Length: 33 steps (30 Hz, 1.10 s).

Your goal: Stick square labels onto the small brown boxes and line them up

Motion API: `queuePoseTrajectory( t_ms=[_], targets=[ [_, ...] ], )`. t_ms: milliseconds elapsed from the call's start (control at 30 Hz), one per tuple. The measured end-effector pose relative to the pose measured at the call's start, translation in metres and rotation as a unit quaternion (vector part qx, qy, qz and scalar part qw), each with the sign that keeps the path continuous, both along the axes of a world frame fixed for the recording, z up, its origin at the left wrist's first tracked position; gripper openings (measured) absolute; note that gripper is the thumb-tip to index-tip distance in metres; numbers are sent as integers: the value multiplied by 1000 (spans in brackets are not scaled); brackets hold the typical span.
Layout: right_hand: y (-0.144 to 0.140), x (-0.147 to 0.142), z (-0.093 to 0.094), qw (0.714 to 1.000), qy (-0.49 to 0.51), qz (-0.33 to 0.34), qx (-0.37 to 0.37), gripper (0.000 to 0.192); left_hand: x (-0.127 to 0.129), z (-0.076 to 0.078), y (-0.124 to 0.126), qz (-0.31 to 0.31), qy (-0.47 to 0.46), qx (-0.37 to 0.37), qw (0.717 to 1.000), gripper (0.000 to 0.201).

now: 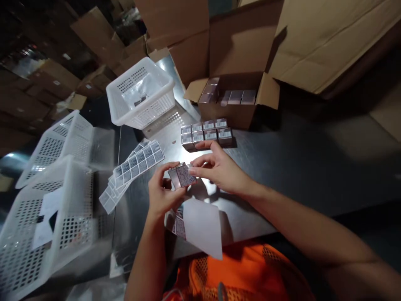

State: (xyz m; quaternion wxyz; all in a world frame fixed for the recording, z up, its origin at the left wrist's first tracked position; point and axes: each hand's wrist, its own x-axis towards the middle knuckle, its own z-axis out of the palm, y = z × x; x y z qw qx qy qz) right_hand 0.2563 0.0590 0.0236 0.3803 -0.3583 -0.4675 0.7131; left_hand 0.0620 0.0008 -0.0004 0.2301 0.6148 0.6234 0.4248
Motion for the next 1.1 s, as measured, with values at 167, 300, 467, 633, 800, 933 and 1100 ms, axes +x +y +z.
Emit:
queuePoseTrajectory(
  t_ms=[167, 300, 467, 633, 800, 933, 1100],
  targets=[
    [-6, -7, -5, 1000, -15, -20, -12, 62, 0, -3, 0, -41, 80, 47, 995, 49],
    [-8, -8, -7, 999, -27, -22, -30, 63, 3, -4, 1, -40, 107, 66, 991, 49],
    [-8, -8, -9, 999, -36, -25, -20, 60, 4, -6, 1, -37, 114, 97, 988, 49],
    [-7, -10, -10, 997, -60, -40, -6, 59, 5, -7, 1, -25, 125, 87, 988, 53],
    [-8, -9, -11, 998, -48, -36, -4, 57, 6, -6, 0, -31, 120, 95, 988, 54],
    [-7, -9, -10, 998, -54, -39, -13, 59, 6, -5, 1, -47, 111, 95, 988, 54],
    [-5, -13, -4, 994, -97, -49, -13, 70, 9, -6, 3, -39, 96, 75, 992, 53]
  ],
)
